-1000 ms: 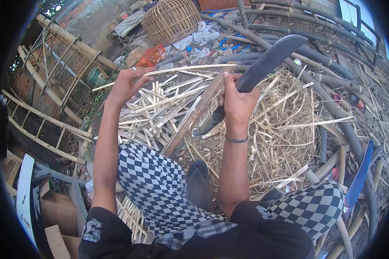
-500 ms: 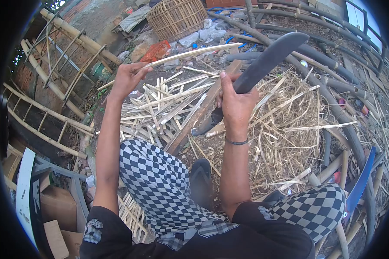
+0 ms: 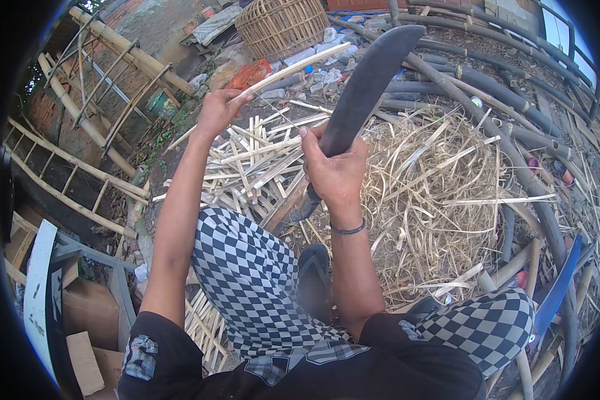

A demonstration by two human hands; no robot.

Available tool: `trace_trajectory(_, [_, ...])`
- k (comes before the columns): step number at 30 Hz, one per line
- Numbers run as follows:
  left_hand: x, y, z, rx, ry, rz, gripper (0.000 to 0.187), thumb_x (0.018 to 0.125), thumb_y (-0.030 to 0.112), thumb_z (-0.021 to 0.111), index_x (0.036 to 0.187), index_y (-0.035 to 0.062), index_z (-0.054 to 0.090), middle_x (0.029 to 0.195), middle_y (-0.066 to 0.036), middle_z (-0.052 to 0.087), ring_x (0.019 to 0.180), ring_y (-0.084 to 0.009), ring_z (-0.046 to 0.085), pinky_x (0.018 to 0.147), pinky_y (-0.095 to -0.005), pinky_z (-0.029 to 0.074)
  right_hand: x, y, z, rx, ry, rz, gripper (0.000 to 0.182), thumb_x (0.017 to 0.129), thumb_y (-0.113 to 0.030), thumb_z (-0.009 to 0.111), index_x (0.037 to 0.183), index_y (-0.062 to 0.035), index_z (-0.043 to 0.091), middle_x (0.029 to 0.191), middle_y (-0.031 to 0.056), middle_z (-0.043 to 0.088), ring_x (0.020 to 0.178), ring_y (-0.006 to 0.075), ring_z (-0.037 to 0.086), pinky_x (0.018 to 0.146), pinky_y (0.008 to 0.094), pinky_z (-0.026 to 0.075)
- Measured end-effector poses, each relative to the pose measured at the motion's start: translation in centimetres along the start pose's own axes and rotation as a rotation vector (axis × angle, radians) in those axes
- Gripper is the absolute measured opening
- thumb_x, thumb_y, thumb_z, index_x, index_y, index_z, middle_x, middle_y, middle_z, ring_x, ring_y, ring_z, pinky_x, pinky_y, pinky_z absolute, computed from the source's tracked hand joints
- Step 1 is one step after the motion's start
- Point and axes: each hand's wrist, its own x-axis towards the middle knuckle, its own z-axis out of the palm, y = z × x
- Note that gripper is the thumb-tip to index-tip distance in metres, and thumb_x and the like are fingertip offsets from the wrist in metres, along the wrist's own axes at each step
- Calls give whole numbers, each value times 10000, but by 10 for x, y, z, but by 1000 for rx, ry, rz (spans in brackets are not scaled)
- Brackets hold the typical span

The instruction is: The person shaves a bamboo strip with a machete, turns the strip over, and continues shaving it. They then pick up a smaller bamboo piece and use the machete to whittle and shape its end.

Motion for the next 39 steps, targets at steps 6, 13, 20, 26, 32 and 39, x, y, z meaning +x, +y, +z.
trace_trajectory(6, [7, -45, 3, 391, 52, -212, 357, 894, 448, 710, 1046, 134, 786, 871, -184, 741, 886, -349, 720, 815, -464, 562, -15, -24, 10, 46, -59, 4, 149, 889, -66, 751, 796, 15, 669, 549, -22, 569, 427, 45, 514, 386, 226, 356])
trace_trajectory(13, [-21, -28, -7, -435, -189, -206, 379, 943, 304, 721, 1195, 21, 709, 715, -41, 706, 504, -73, 616, 463, -230, 434, 21, -14, -29, -243, 2, 158, 235, 857, -130, 819, 941, -5, 639, 566, -21, 555, 425, 62, 505, 381, 230, 364])
trace_trajectory(20, [-27, -17, -24, -411, -331, 82, 219, 971, 233, 664, 992, 17, 694, 791, -17, 700, 606, -66, 617, 584, -240, 460, 51, 17, -80, -315, 90, 131, 379, 1076, -428, 451, 986, -67, 519, 538, -9, 463, 396, 69, 443, 364, 242, 331])
trace_trajectory(26, [-56, 27, -9, -48, -188, 329, 263, 971, 266, 649, 985, 8, 693, 708, -99, 651, 647, -174, 637, 626, -349, 475, 49, 8, -79, -313, 147, 44, 351, 1075, -376, 489, 1014, -44, 583, 534, -4, 483, 391, 73, 466, 355, 243, 344])
trace_trajectory(32, [-118, 40, -49, 178, -123, 183, 384, 961, 423, 634, 866, 63, 728, 701, -198, 650, 676, -392, 648, 625, -461, 490, 41, 1, -72, -359, 171, 92, 361, 1069, -381, 502, 1037, -36, 605, 544, 8, 529, 388, 73, 466, 358, 248, 343])
trace_trajectory(39, [-198, 18, -54, 285, 169, 1, 385, 972, 396, 632, 798, 53, 624, 613, -186, 577, 603, -392, 588, 579, -480, 430, 13, 7, -25, -306, -4, 161, 364, 1052, -370, 548, 1043, -17, 639, 552, 21, 561, 388, 76, 482, 379, 255, 358])
